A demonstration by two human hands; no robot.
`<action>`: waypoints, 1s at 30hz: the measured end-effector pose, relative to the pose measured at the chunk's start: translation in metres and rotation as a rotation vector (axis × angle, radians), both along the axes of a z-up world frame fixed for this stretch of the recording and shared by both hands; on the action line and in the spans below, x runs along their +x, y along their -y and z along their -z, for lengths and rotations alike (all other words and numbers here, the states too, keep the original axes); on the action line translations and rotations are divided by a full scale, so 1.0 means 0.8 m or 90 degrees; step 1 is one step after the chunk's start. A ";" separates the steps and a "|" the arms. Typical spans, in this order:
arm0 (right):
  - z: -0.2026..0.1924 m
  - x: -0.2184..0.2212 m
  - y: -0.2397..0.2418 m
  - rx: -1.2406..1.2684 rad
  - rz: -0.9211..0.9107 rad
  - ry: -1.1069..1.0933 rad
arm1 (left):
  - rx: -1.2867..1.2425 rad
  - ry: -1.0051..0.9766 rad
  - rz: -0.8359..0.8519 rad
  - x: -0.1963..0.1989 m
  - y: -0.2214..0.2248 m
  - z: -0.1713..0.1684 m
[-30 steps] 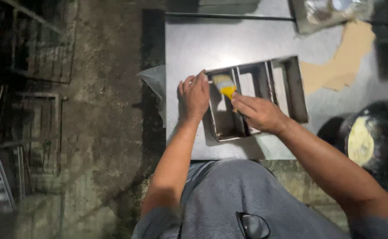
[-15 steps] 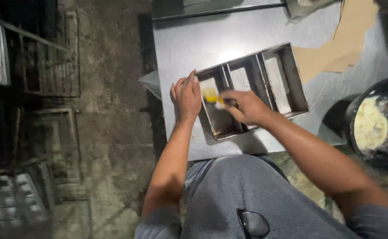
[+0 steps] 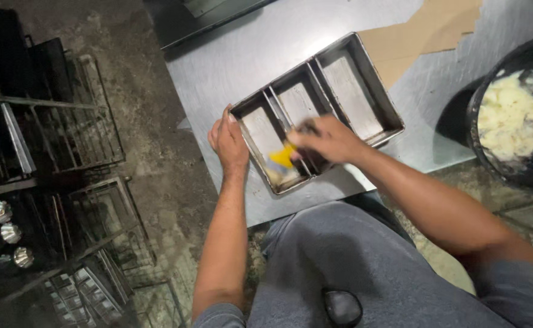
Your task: The person brushes the inside of metal loaf tins with a fat mixture using a pastry brush and then places rectangular liners into each compartment.
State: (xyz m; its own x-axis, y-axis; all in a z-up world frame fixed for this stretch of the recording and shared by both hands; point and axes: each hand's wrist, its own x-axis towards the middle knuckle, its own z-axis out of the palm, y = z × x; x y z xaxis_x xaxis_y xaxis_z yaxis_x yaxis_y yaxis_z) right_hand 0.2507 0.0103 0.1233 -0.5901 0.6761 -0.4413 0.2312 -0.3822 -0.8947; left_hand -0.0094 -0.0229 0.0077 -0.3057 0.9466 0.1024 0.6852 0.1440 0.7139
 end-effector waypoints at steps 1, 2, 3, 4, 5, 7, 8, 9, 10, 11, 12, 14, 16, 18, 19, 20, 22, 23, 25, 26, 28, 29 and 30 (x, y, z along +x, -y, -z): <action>0.008 -0.017 -0.015 0.070 0.052 0.029 | -0.007 0.014 -0.002 0.000 -0.001 0.000; 0.014 -0.033 -0.025 0.139 0.105 0.058 | -0.009 0.013 -0.001 -0.001 -0.003 0.000; 0.020 -0.046 -0.026 0.136 0.106 0.060 | -0.039 0.018 -0.010 -0.001 -0.005 0.001; 0.024 -0.060 -0.027 0.159 0.153 0.000 | -0.069 0.023 -0.018 -0.003 -0.004 0.002; 0.026 -0.068 -0.029 0.186 0.201 -0.062 | -0.069 0.024 -0.016 -0.003 -0.002 0.003; 0.018 -0.042 -0.008 0.185 0.132 -0.056 | 0.024 -0.008 -0.018 0.001 0.001 0.005; 0.012 -0.025 -0.002 0.182 0.061 -0.051 | 0.027 -0.003 -0.019 0.001 -0.002 0.007; 0.006 -0.012 -0.007 0.179 0.045 -0.048 | 0.031 -0.016 -0.016 0.002 0.002 0.009; -0.001 -0.003 -0.017 0.073 -0.047 0.010 | 0.036 -0.030 -0.013 0.001 0.006 0.010; -0.007 -0.004 -0.017 -0.041 -0.132 0.071 | 0.025 -0.025 -0.021 -0.001 0.013 0.010; -0.007 -0.019 -0.016 -0.051 -0.140 0.076 | 0.045 -0.033 -0.014 -0.004 0.014 0.008; -0.010 -0.047 -0.023 0.110 -0.150 0.148 | 0.074 -0.027 -0.007 0.003 0.003 0.005; -0.020 -0.064 -0.022 0.070 -0.210 0.200 | 0.054 -0.058 -0.025 0.000 0.006 -0.001; -0.030 -0.071 -0.027 0.036 -0.258 0.256 | 0.060 -0.071 -0.040 -0.001 0.004 -0.002; -0.041 -0.065 -0.031 0.042 -0.252 0.237 | 0.063 -0.091 -0.050 0.000 0.007 -0.001; -0.047 -0.067 -0.034 0.048 -0.246 0.218 | 0.057 -0.080 -0.058 0.002 0.005 0.000; -0.045 -0.091 -0.036 0.076 -0.254 0.320 | 0.090 -0.083 -0.079 0.002 0.003 0.002; -0.045 -0.102 -0.036 0.113 -0.243 0.412 | 0.089 -0.075 -0.085 -0.001 0.004 0.002; -0.051 -0.114 -0.024 0.142 -0.336 0.414 | 0.077 -0.064 -0.062 -0.003 0.005 0.001; -0.056 -0.117 -0.019 0.168 -0.423 0.407 | 0.078 -0.053 -0.060 -0.001 0.001 0.000; -0.071 -0.114 -0.028 0.153 -0.354 0.408 | 0.113 -0.058 -0.086 -0.003 0.001 0.003; -0.078 -0.115 -0.030 0.142 -0.276 0.403 | 0.116 -0.053 -0.086 -0.005 0.004 0.003; -0.076 -0.125 -0.023 0.145 -0.275 0.408 | 0.103 -0.042 -0.075 -0.006 0.007 0.002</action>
State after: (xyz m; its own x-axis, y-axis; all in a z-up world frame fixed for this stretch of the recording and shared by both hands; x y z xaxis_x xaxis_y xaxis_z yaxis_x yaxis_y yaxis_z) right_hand 0.1505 0.0285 0.1842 -0.4983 0.5601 -0.6619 0.8121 0.0342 -0.5825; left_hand -0.0144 -0.0284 0.0058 -0.4002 0.8746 0.2738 0.7170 0.1127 0.6879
